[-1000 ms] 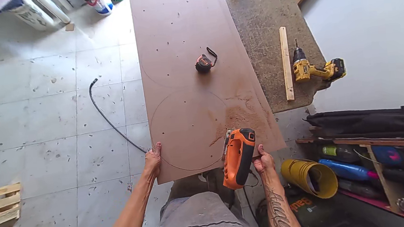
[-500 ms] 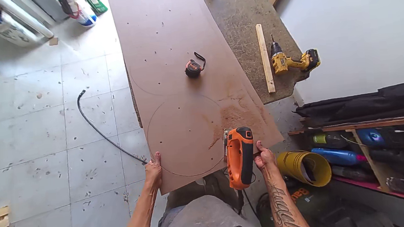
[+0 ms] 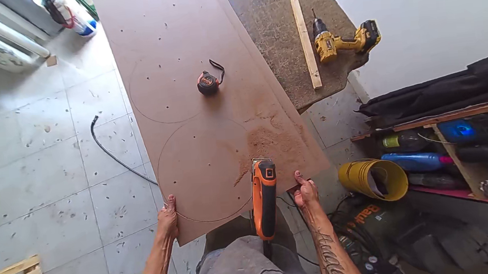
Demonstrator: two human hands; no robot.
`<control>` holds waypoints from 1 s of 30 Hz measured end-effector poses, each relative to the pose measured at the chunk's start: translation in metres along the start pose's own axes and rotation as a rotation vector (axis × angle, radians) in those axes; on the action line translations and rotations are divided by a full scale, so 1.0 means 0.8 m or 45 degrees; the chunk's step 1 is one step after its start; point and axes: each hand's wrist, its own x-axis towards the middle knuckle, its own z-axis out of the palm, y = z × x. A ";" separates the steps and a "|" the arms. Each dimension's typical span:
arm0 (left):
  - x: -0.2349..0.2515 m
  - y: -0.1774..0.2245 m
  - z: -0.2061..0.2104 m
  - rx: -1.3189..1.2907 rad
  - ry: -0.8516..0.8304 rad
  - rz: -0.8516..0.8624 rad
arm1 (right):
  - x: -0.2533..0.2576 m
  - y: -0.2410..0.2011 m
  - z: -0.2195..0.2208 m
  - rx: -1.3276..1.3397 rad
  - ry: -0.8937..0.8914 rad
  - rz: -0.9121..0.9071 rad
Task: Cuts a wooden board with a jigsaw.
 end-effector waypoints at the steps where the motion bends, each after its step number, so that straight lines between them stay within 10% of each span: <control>1: -0.002 -0.001 0.000 0.003 -0.010 0.004 | -0.001 -0.001 -0.002 0.001 -0.004 -0.003; 18: 0.019 -0.028 -0.013 -0.020 -0.036 0.060 | 0.000 0.027 -0.011 0.032 0.000 -0.014; 30: -0.043 0.010 0.050 -0.141 -0.067 0.015 | 0.026 -0.065 -0.018 -0.045 -0.027 -0.128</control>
